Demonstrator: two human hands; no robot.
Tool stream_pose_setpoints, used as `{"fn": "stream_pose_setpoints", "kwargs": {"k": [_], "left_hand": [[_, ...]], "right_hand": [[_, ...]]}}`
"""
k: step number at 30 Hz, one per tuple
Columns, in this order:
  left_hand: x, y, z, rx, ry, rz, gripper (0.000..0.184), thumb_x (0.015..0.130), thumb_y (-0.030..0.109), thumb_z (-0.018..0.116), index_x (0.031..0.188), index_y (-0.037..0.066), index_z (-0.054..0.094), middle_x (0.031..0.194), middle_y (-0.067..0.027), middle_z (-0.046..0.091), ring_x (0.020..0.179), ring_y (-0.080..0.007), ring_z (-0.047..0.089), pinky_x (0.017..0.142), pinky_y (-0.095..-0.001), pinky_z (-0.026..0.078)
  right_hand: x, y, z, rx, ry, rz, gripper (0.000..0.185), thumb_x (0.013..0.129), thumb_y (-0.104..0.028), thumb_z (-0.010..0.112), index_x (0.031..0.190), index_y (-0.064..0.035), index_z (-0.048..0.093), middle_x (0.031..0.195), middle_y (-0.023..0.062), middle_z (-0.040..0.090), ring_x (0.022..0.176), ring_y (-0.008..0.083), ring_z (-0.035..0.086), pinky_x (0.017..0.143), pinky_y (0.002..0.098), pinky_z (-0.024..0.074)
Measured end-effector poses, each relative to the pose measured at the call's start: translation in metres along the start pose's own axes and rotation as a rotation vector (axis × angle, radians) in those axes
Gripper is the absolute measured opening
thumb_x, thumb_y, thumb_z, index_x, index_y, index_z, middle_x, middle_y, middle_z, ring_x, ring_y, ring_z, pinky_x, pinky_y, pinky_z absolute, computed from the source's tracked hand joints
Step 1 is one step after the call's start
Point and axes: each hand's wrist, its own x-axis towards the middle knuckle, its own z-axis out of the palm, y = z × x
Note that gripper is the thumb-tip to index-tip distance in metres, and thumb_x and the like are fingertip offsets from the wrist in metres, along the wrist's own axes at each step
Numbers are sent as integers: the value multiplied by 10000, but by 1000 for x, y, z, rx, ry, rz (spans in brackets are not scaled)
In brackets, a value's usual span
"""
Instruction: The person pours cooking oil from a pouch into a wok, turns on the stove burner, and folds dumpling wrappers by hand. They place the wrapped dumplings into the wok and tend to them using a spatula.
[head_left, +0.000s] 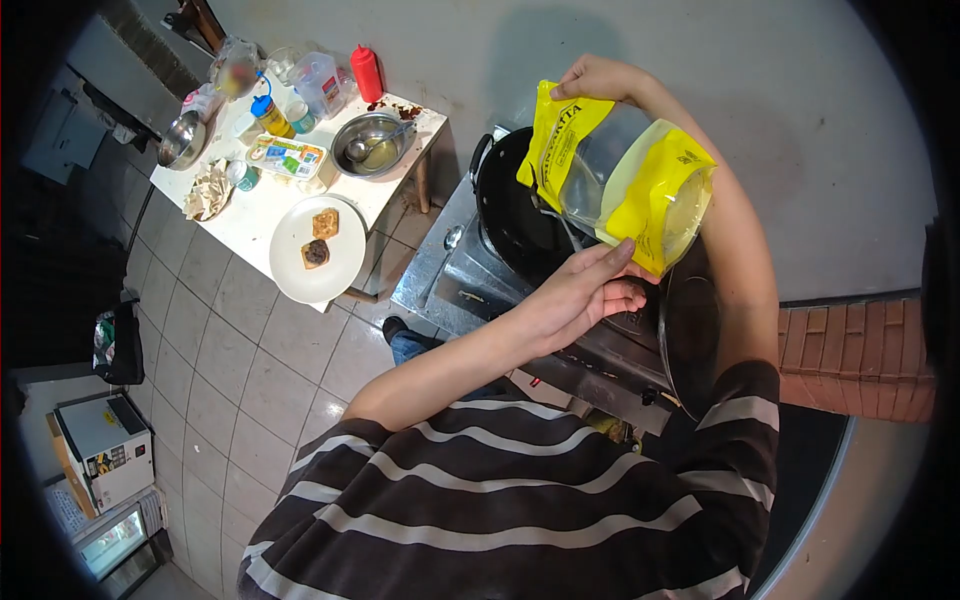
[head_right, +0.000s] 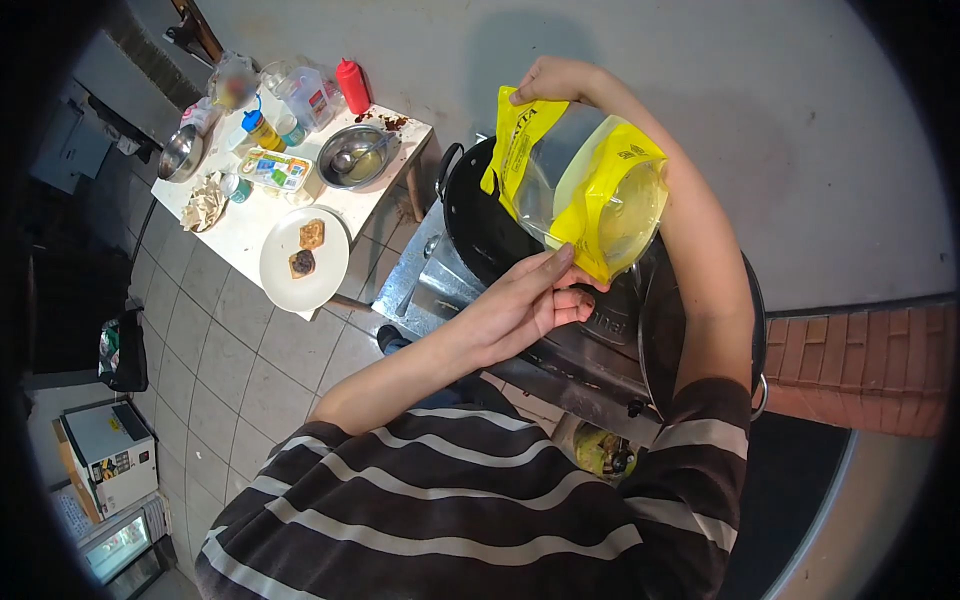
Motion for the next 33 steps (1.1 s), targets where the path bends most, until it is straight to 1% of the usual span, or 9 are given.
{"fn": "stream_pose_setpoints", "kwargs": {"k": [9, 11, 15, 20, 23, 25, 30, 32, 33], "left_hand": [[7, -2, -4, -29, -27, -3, 383, 1020, 341, 461, 1215, 17, 515, 1072, -97, 613, 876, -129, 604, 831, -274, 519], [7, -5, -5, -42, -36, -22, 382, 1018, 341, 464, 1220, 20, 512, 1076, -97, 611, 878, -130, 604, 831, -274, 519], [7, -11, -3, -40, -31, -67, 395, 1015, 350, 467, 1242, 29, 496, 1100, -101, 602, 883, -129, 602, 836, -277, 517], [0, -17, -5, -28, -22, -116, 438, 1017, 402, 430, 1250, 37, 492, 1119, -97, 598, 875, -135, 601, 838, -286, 509], [-5, -20, -9, -173, -46, -98, 487, 1020, 452, 379, 1251, 39, 493, 1089, -82, 612, 860, -139, 599, 843, -297, 502], [-7, -22, -12, -241, 60, -90, 513, 1020, 480, 349, 1252, 47, 497, 1050, -71, 624, 851, -146, 598, 845, -306, 497], [-7, -25, -11, -254, 14, -99, 499, 1020, 479, 354, 1243, 60, 507, 1015, -69, 624, 846, -152, 595, 834, -310, 496], [-6, -24, -8, -267, -8, -94, 487, 1021, 474, 358, 1233, 64, 513, 1007, -68, 621, 846, -153, 593, 829, -309, 495], [-5, -24, -8, -256, -6, -93, 477, 1023, 470, 360, 1218, 64, 518, 997, -66, 617, 846, -153, 590, 829, -307, 494]], "right_hand": [[1, 4, -5, -10, 18, 33, 289, 890, -246, 666, 943, 33, 716, 780, 81, 721, 601, 111, 677, 533, 221, 501], [-2, 2, -6, -30, -26, 66, 298, 847, -289, 694, 924, -2, 717, 777, 56, 705, 617, 107, 648, 520, 248, 491], [-7, 0, 2, -92, -26, 91, 296, 843, -294, 694, 927, -11, 717, 766, 48, 698, 595, 109, 638, 508, 247, 490], [-8, -2, 21, -242, -61, 95, 286, 842, -304, 666, 875, -25, 723, 673, 46, 674, 477, 106, 586, 412, 262, 446], [-5, 1, 21, -193, -86, 117, 271, 846, -292, 657, 840, -29, 719, 639, 42, 649, 429, 108, 542, 373, 278, 408], [-3, 3, 24, -201, -114, 165, 262, 846, -286, 655, 833, -31, 716, 627, 40, 639, 412, 109, 521, 364, 279, 392], [1, 7, 29, -193, -208, 214, 265, 843, -277, 654, 835, -17, 707, 611, 39, 624, 397, 104, 487, 355, 270, 357], [-2, 5, 30, -9, -248, 191, 276, 845, -277, 654, 826, -6, 701, 620, 29, 623, 405, 87, 481, 359, 249, 337], [-7, 0, 28, -9, -248, 190, 276, 845, -277, 654, 826, -6, 701, 620, 29, 623, 405, 87, 481, 359, 249, 337]]}}
